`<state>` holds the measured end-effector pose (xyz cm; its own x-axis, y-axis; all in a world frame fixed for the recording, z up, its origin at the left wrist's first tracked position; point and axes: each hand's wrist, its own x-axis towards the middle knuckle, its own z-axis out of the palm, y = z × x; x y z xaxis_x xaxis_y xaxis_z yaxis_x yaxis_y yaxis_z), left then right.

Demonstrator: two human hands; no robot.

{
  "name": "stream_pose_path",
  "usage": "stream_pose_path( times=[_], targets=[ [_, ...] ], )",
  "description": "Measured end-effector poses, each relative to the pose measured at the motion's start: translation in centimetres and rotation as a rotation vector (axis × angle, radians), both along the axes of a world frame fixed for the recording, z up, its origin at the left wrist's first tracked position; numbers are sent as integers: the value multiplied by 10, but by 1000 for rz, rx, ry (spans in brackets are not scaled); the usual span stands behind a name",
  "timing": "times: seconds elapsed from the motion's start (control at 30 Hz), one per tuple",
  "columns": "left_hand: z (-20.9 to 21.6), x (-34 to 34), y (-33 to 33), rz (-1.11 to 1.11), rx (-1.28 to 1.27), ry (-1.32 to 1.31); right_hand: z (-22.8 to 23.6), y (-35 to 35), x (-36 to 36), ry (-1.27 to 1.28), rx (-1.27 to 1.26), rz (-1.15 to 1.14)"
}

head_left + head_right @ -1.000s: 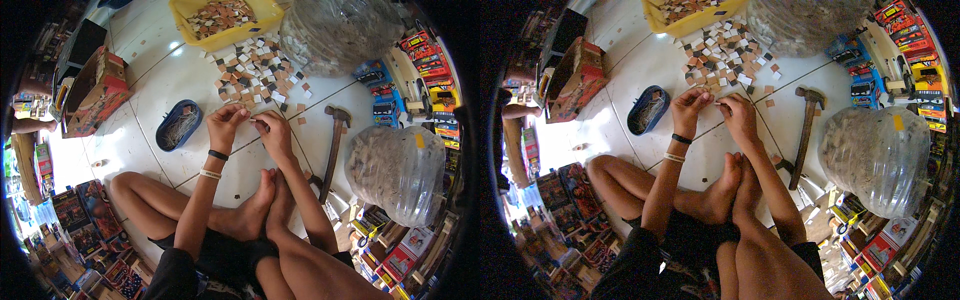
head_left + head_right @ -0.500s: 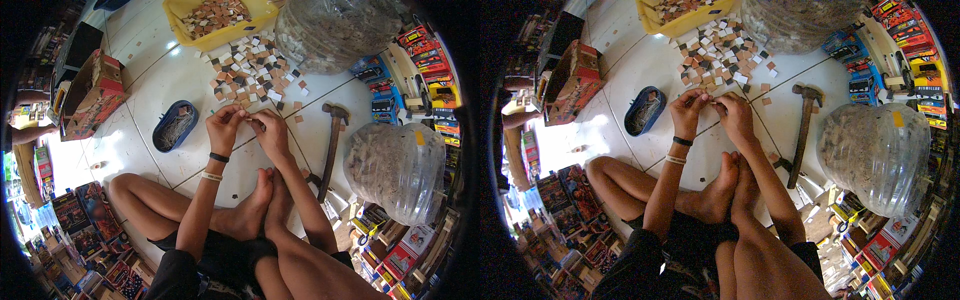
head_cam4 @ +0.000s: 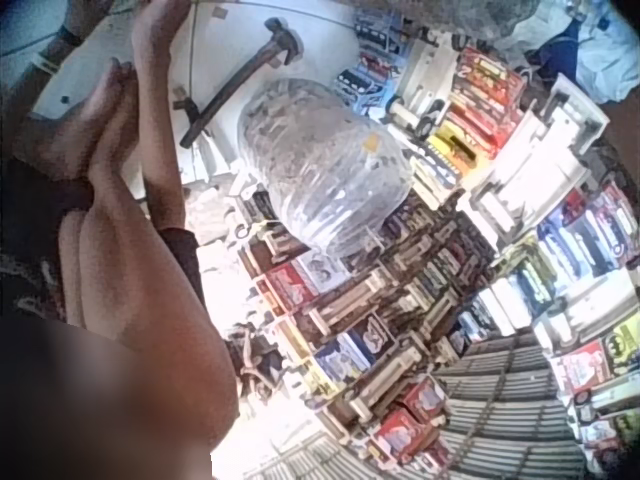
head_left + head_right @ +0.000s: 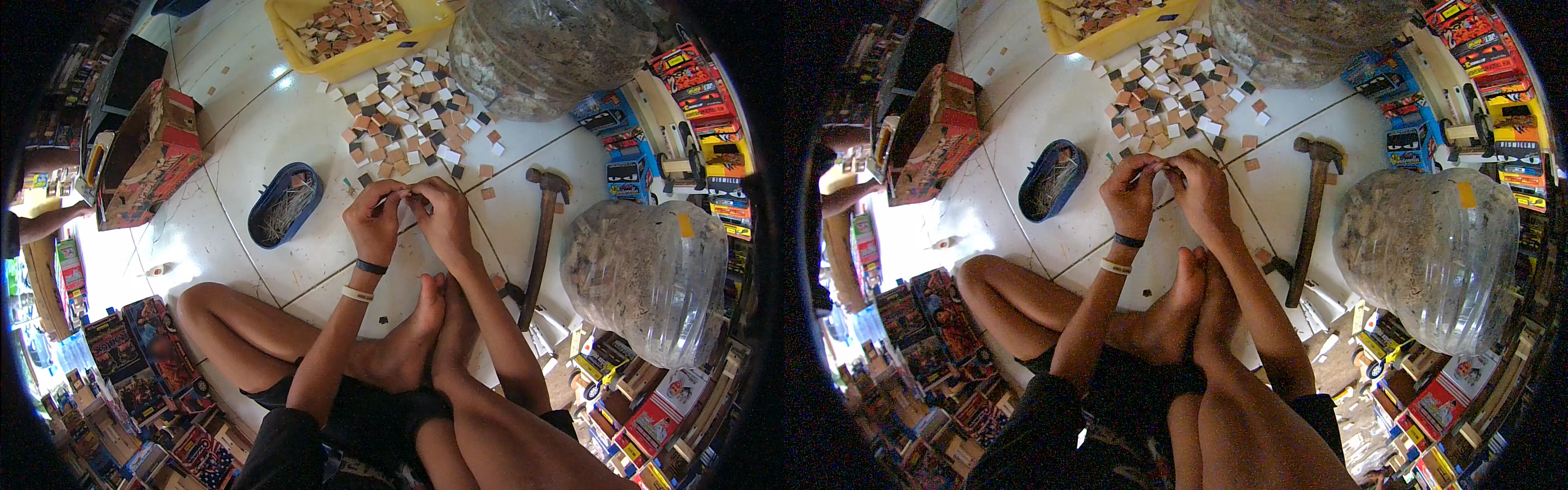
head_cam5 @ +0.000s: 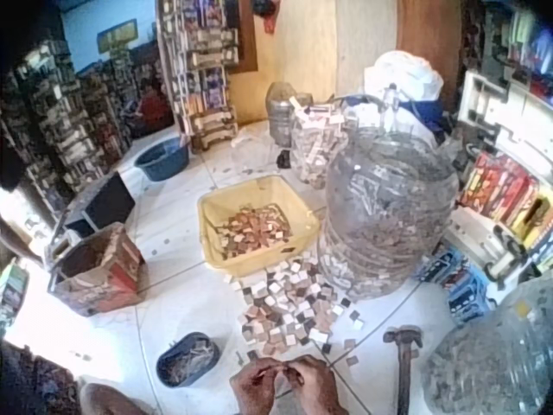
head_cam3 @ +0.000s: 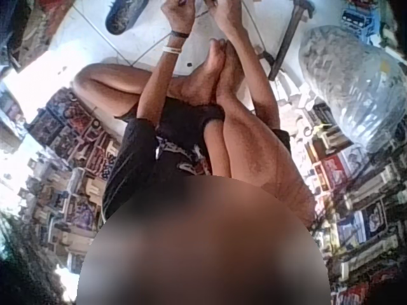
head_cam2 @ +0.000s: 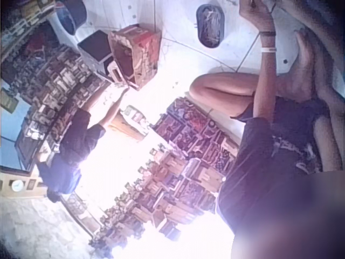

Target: The person sits on the floor and repeatedly picks up small wooden blocks and nails, then uses a hammer to drive the nails into the blocks. The person places the assembled pieces into a yellow tray.

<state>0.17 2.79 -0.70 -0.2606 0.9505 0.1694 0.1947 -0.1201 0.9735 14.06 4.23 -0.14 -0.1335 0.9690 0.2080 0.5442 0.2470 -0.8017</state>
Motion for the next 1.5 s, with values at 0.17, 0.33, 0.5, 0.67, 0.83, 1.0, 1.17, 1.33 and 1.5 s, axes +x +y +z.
stream_pose_path(
  times=[0.17,0.33,0.5,0.67,0.83,1.0,1.17,1.33,1.5],
  targets=[
    [-2,2,0,40,99,53,14,-7,5,-79,-67,-5],
    [1,2,1,50,121,130,37,-55,31,-257,-57,-185],
    [3,1,1,23,120,79,72,-143,61,-464,-472,-158],
    [-1,1,1,-3,116,78,105,-165,90,-163,-851,-83],
    [-2,2,1,-15,97,2,131,-157,68,-152,-546,-163],
    [3,1,-1,10,122,88,140,-135,49,-127,-219,-82],
    [4,3,0,31,111,125,134,-123,45,-423,-457,33],
    [3,3,0,19,133,152,127,-131,44,-236,-109,-44],
    [4,1,0,37,79,191,121,-125,44,-330,-199,28]
  ],
)
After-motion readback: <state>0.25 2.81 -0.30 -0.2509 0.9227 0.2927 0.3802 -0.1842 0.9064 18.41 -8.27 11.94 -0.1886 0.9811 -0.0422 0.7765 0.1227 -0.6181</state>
